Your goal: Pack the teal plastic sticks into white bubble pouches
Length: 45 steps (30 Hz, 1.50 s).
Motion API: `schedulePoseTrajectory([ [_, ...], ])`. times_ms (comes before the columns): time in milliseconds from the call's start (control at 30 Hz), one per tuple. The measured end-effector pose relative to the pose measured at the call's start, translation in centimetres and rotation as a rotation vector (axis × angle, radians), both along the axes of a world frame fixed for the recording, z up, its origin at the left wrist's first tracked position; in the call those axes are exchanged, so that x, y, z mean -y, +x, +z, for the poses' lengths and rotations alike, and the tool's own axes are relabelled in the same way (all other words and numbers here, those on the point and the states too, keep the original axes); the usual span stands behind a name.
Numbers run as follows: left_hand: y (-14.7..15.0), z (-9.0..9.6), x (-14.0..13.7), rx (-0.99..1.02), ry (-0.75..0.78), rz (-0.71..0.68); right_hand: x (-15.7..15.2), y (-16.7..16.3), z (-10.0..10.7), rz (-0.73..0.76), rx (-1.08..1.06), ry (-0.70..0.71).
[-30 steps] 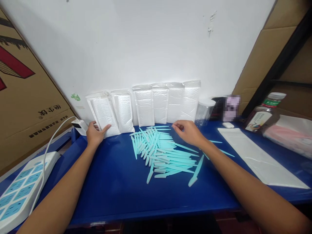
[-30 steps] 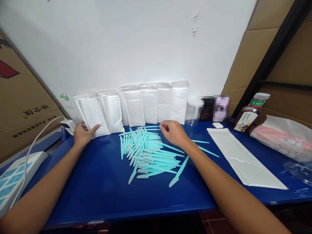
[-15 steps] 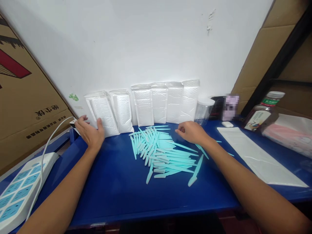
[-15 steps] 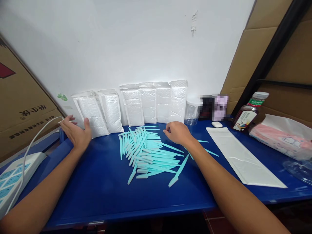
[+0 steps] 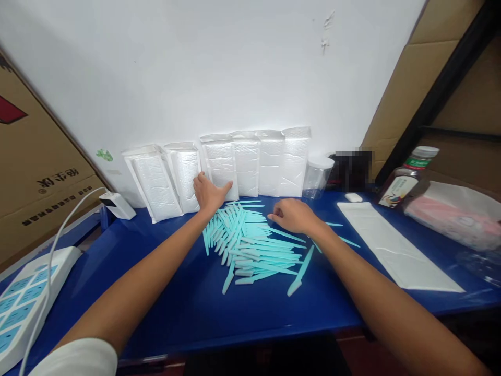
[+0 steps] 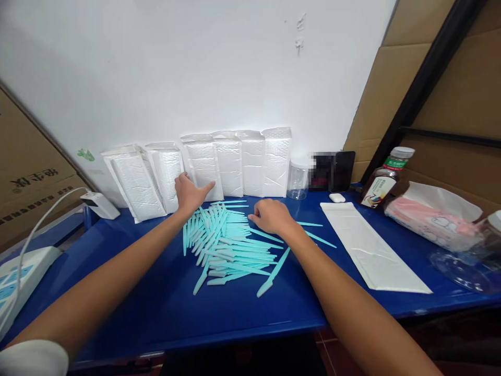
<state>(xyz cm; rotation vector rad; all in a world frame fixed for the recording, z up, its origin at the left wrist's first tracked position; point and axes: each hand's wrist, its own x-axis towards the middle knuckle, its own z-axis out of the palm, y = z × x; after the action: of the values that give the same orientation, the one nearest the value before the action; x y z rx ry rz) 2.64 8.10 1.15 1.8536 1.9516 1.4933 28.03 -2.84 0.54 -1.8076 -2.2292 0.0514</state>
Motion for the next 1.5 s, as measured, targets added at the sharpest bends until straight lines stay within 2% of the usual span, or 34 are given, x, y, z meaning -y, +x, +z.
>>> schedulePoseTrajectory([
  [133, 2.5, -0.2, -2.0, 0.116, 0.006, 0.07, 0.2, 0.0, 0.2, 0.004, 0.057, -0.008],
  [300, 3.1, -0.7, -2.7, 0.197, 0.039, 0.054, 0.1, -0.2, 0.1, -0.04, 0.078, 0.036],
  [367, 2.9, -0.6, -2.8, 0.185, 0.033, 0.022, 0.0, -0.2, 0.1, -0.049, 0.072, 0.041],
  [467, 2.6, 0.0, -2.6, 0.148, 0.06, -0.101, -0.1, -0.2, 0.1, -0.052, 0.047, 0.063],
  [567, 2.0, 1.1, -2.3, 0.171, 0.182, -0.213, 0.0, -0.3, 0.3, -0.052, -0.02, 0.134],
  [667, 1.2, 2.5, -1.7, 0.246, 0.316, -0.23, 0.0, -0.6, 0.5, -0.027, -0.14, 0.244],
  [733, 0.7, 3.4, -1.0, 0.296, 0.355, -0.22, 0.0, -0.9, 0.5, 0.025, -0.239, 0.304],
  [800, 0.4, 3.9, 0.3, 0.345, 0.319, -0.219, 0.3, -1.4, 0.6, 0.116, -0.341, 0.319],
  [900, 0.7, 3.8, 3.6, 0.377, 0.143, -0.274, 1.2, -3.0, 0.5, 0.299, -0.494, 0.259],
  [967, 1.3, 3.4, 6.2, 0.332, 0.045, -0.372, 2.0, -4.4, 0.3, 0.378, -0.551, 0.227],
  [1067, 2.1, 3.0, 9.9, 0.184, -0.07, -0.546, 3.1, -6.2, 0.0, 0.34, -0.536, 0.228],
  [1167, 2.4, 3.3, 12.4, 0.025, -0.1, -0.614, 3.5, -7.1, -0.4, 0.299, -0.564, 0.233],
  [1367, 1.7, 4.6, 14.0, -0.18, -0.069, -0.792, 3.2, -6.8, -0.8, 0.433, -0.644, 0.252],
  [1433, 0.8, 4.8, 13.7, -0.214, -0.068, -0.773, 2.9, -6.3, -0.8, 0.409, -0.606, 0.277],
  [1500, -0.7, 4.9, 12.9, -0.277, -0.031, -0.697, 2.5, -5.7, -0.5, 0.309, -0.611, 0.323],
])
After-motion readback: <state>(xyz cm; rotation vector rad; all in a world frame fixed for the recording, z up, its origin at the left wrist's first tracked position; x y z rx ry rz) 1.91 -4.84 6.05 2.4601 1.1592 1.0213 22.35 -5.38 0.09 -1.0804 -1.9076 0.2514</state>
